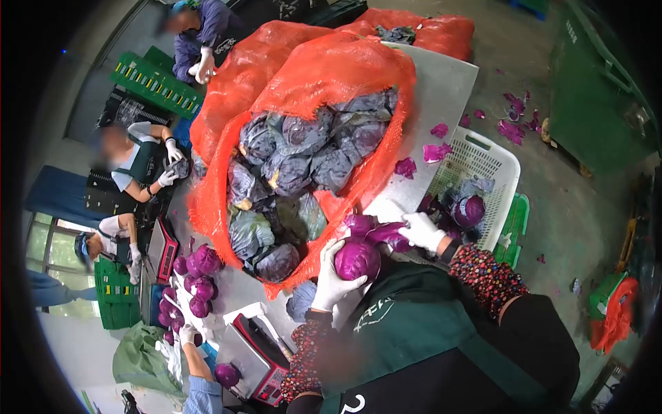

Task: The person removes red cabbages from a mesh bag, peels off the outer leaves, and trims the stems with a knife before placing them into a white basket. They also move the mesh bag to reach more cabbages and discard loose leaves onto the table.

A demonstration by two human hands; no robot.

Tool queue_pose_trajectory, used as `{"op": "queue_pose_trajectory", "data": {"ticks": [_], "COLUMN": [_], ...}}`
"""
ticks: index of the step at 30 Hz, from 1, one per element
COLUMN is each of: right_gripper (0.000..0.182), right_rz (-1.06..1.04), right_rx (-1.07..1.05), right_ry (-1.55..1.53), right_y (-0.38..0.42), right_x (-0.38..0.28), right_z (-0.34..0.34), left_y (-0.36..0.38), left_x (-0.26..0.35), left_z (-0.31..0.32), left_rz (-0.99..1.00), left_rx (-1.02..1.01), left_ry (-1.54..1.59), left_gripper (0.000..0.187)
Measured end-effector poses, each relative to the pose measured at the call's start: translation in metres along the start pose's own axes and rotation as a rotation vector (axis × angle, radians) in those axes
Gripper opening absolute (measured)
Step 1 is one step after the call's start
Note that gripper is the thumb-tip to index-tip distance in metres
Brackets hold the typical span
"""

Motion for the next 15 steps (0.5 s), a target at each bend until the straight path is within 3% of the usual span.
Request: {"op": "queue_pose_trajectory", "data": {"ticks": [1, 2, 4, 6, 9, 10, 11, 12, 14, 15], "right_gripper": [0.022, 0.027, 0.032, 0.045, 0.056, 0.058, 0.06, 0.064, 0.069, 0.064], "right_rz": [0.083, -0.096, -0.173, -0.063, -0.123, -0.299, -0.37, -0.165, -0.263, -0.079], "right_rx": [-0.014, 0.147, 0.431, 0.431, 0.451, 0.458, 0.436, 0.104, 0.109, -0.02], "right_ry": [-0.051, 0.038, 0.319, 0.523, 0.601, 0.442, 0.374, 0.367, 0.129, 0.003], "right_y": [0.001, -0.011, -0.018, -0.018, 0.019, 0.025, 0.031, 0.034, 0.037, 0.039], "right_x": [0.004, 0.023, 0.028, 0.031, -0.058, -0.068, -0.074, -0.088, -0.068, -0.067], "right_z": [-0.005, -0.011, -0.058, -0.09, -0.114, -0.105, -0.09, -0.074, -0.038, -0.031], "left_y": [0.007, 0.012, 0.016, 0.022, 0.019, 0.012, 0.009, 0.002, -0.012, -0.017], "left_x": [-0.005, -0.01, -0.01, -0.033, -0.058, -0.057, -0.055, -0.045, -0.022, -0.008], "left_z": [-0.003, -0.006, -0.003, 0.003, 0.021, 0.028, 0.039, 0.042, 0.046, 0.045], "left_rz": [-0.05, -0.091, -0.103, -0.323, -0.368, -0.379, -0.413, -0.411, -0.386, -0.397], "left_rx": [0.065, 0.134, 0.184, 0.321, 0.418, 0.405, 0.377, 0.366, 0.205, 0.16], "left_ry": [0.116, 0.234, 0.317, 0.717, 0.672, 0.627, 0.711, 0.724, 0.588, 0.588], "left_gripper": [0.096, 0.095, 0.092, 0.086, 0.076, 0.076, 0.076, 0.076, 0.073, 0.078]}}
Point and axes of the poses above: each hand's wrist, its own y-axis away from the middle knuckle, its own z-axis out of the palm, x = y × z, the point moved 9 cm from there along -y, towards the middle knuckle, and after that the axes turned 7 degrees about x, right-handed, at the moved point
